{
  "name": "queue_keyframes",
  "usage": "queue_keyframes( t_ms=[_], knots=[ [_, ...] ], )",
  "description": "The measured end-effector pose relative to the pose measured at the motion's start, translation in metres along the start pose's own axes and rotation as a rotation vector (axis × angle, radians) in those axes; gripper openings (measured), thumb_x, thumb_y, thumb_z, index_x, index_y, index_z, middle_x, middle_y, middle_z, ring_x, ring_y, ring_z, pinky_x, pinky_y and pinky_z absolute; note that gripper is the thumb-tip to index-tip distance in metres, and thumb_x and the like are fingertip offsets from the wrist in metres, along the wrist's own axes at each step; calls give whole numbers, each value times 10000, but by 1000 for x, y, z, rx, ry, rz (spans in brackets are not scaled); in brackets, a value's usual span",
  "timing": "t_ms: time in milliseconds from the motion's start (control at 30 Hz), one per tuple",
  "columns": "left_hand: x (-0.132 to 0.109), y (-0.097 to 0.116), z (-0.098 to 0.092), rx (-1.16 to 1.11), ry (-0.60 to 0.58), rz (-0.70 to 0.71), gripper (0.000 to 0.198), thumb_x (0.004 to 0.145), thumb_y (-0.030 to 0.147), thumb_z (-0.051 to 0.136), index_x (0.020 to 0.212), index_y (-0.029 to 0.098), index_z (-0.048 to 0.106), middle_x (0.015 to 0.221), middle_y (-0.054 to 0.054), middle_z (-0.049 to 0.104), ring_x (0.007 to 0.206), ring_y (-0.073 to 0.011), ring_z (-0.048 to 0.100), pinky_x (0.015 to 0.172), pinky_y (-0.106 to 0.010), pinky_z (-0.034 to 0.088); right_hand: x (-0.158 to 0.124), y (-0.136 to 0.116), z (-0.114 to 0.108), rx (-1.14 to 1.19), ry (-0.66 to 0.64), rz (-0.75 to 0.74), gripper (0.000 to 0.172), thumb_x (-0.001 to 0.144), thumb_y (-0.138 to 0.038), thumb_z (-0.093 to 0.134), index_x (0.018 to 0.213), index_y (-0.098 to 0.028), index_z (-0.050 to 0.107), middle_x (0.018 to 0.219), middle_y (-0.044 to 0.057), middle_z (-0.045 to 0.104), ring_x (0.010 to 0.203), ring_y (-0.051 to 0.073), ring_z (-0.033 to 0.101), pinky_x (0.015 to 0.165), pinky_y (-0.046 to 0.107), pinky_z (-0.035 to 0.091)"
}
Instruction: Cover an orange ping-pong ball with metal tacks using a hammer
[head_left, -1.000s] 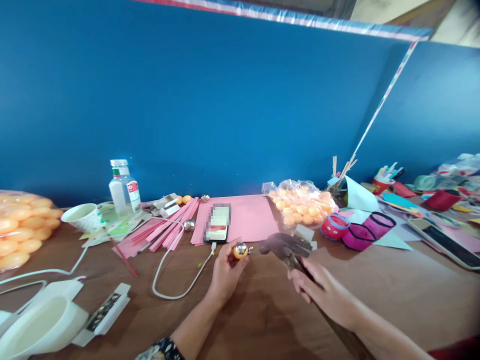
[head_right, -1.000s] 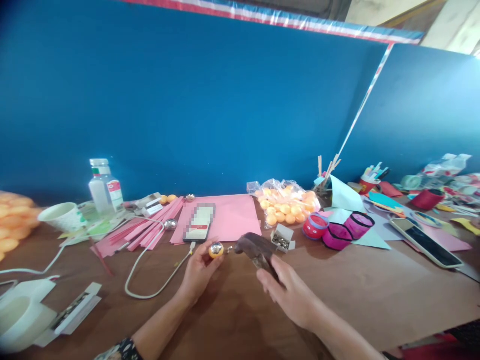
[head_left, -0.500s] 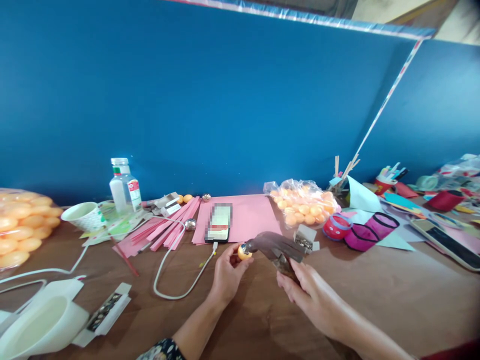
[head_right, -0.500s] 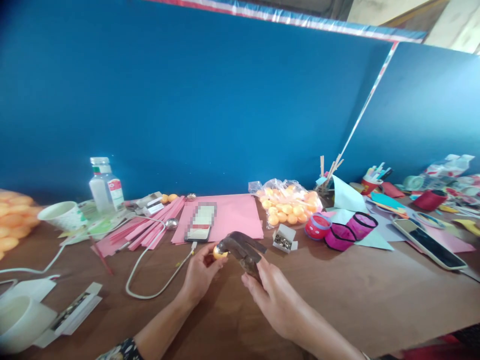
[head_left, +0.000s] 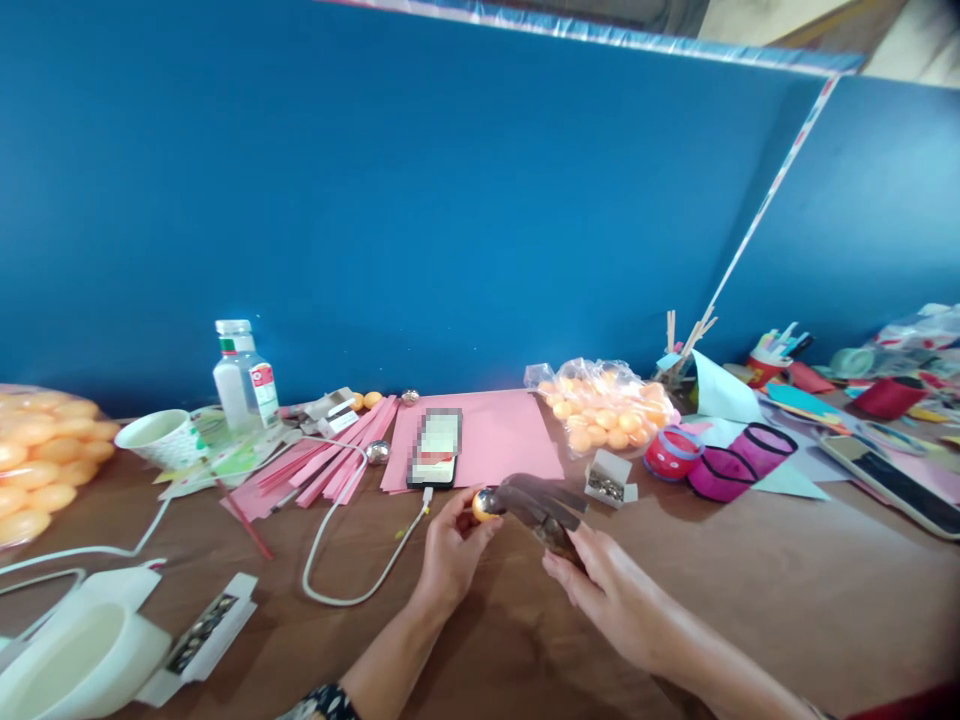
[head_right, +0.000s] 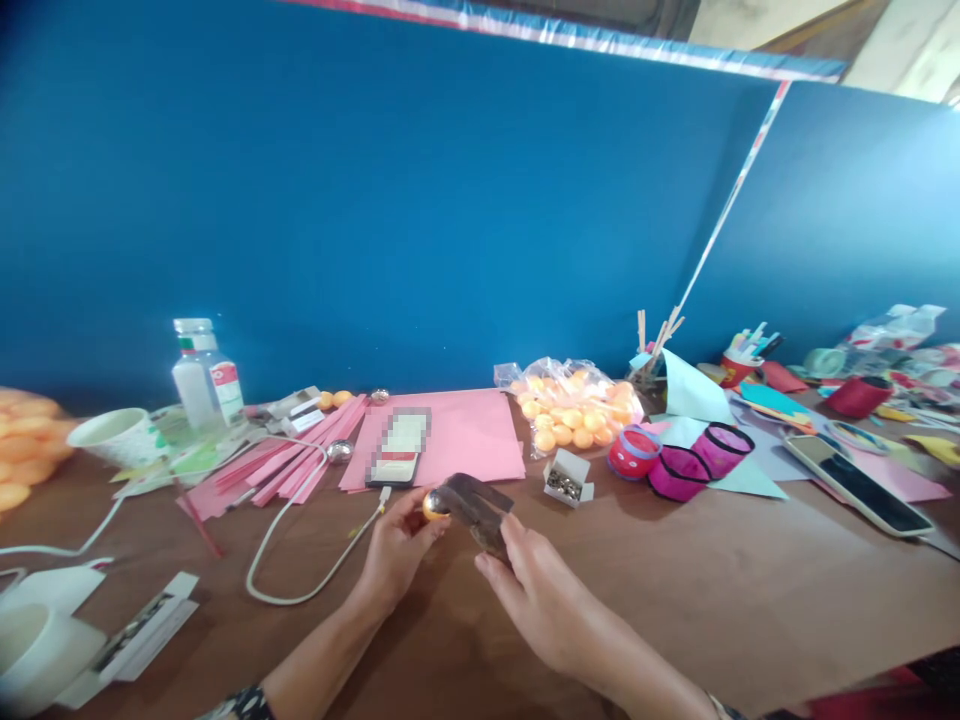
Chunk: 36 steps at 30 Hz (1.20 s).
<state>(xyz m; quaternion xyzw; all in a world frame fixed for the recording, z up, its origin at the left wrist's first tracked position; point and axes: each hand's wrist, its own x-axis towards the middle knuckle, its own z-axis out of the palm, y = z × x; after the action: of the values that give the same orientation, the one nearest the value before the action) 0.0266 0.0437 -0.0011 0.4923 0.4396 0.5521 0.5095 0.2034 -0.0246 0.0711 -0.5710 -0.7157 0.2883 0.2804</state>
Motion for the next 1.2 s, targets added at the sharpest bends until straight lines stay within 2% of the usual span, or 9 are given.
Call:
queue_keyframes(
  t_ms=[167, 267, 533, 700, 900, 1200],
  knots=[
    [0, 1, 0, 4, 6, 33, 411, 636, 221, 679, 1031, 185, 573, 988, -61, 651, 863, -178, 623, 790, -299, 477, 1, -4, -12, 77, 19, 7, 265, 868, -359, 419, 1091, -229, 475, 813, 47, 600, 687, 179, 572, 611, 270, 465],
    [-1, -1, -1, 22, 27, 50, 413, 613, 208, 698, 1005, 181, 572, 944, -56, 642, 843, -180, 617, 792, -313, 474, 1, -4, -15, 51, 9, 18, 284, 872, -372, 411, 1110, -226, 458, 830, 48, 596, 668, 173, 562, 599, 267, 455],
    [-2, -1, 1, 12, -11, 87, 413, 642, 183, 669, 1041, 191, 562, 1030, -65, 617, 938, -197, 593, 839, -326, 456, -6, 0, -2, 41, -28, 62, 187, 867, -356, 423, 966, -218, 503, 818, 44, 593, 689, 170, 560, 602, 265, 443],
    [-3, 2, 2, 2, -27, 81, 353, 672, 167, 647, 1011, 193, 552, 943, -44, 643, 867, -172, 612, 804, -303, 468, -6, 0, -5, 82, -14, 57, 221, 875, -352, 408, 1030, -211, 478, 847, 51, 581, 729, 171, 557, 601, 258, 441],
    [-4, -1, 3, -11, -67, 85, 366, 676, 154, 639, 1033, 180, 559, 992, -60, 648, 910, -179, 602, 831, -305, 457, -3, -2, -8, 74, -67, 91, 184, 880, -353, 397, 929, -197, 483, 805, 31, 561, 723, 161, 545, 619, 260, 433],
    [-4, 0, 3, -44, -89, 67, 387, 673, 157, 644, 1056, 184, 594, 1007, -58, 666, 916, -177, 598, 822, -284, 454, -4, -4, -9, 66, -70, 89, 169, 883, -334, 392, 928, -198, 481, 825, 27, 558, 735, 155, 530, 641, 262, 420]
  ],
)
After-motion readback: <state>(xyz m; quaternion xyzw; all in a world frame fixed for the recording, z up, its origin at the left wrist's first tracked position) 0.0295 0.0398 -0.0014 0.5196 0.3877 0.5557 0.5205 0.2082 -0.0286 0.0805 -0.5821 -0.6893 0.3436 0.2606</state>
